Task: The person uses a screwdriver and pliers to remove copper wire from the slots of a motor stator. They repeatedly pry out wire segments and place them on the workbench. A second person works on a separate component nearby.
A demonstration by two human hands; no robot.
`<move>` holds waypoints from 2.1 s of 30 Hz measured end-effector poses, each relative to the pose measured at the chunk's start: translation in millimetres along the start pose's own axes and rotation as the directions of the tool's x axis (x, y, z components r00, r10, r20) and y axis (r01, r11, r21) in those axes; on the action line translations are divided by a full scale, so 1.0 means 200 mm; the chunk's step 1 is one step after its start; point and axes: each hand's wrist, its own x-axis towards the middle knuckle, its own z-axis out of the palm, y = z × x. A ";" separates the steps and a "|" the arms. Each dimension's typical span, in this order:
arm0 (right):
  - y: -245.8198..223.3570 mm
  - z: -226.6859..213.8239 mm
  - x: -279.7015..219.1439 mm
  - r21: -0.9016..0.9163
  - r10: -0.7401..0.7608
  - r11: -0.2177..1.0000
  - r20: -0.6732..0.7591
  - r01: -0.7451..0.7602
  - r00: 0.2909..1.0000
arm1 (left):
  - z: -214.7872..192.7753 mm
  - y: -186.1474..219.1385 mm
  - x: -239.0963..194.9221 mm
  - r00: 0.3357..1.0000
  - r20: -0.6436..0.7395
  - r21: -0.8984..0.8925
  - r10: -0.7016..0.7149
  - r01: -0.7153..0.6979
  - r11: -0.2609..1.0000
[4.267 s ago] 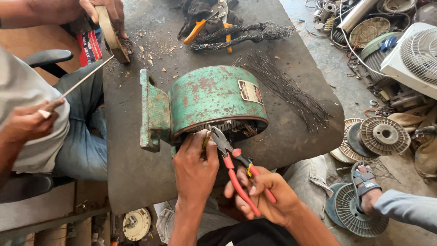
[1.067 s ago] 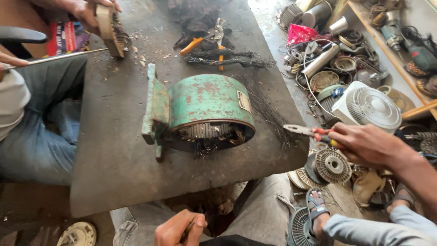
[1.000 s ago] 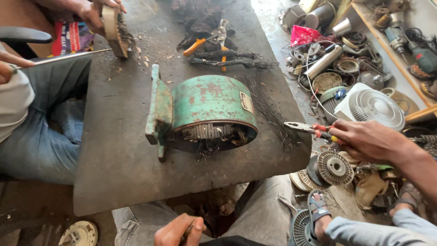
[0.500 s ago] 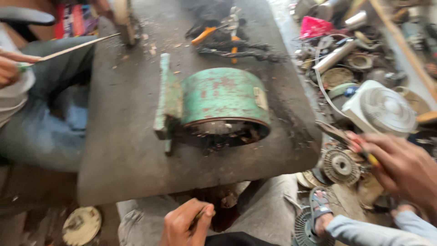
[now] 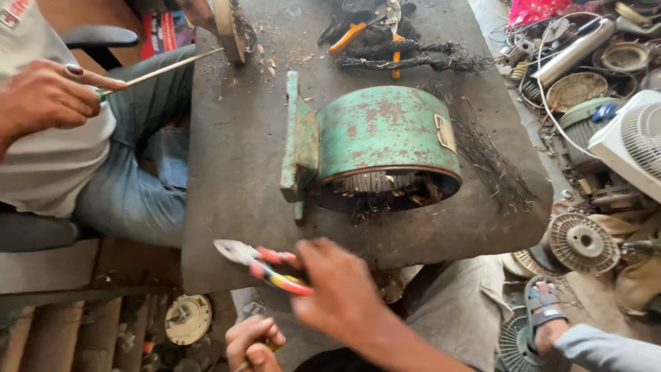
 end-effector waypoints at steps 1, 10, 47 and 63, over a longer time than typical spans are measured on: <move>-0.05 0.06 0.04 0.032 0.019 0.999 0.000 -0.019 1.000 | -0.06 -0.02 -0.04 0.999 -0.030 0.030 -0.042 0.043 0.999; -0.03 0.27 0.12 -0.005 -0.191 0.981 -0.198 0.194 0.961 | 0.16 0.15 0.03 0.979 -0.154 0.280 -0.135 0.174 0.944; 0.56 -0.37 -0.36 0.375 0.281 0.912 -0.281 -0.164 0.918 | 1.02 0.52 0.65 0.886 0.336 0.743 -0.319 -0.041 0.668; 0.48 -0.42 -0.23 0.377 0.254 0.917 -0.310 -0.127 0.916 | 1.07 0.52 0.72 0.840 0.395 0.637 -0.372 0.041 0.770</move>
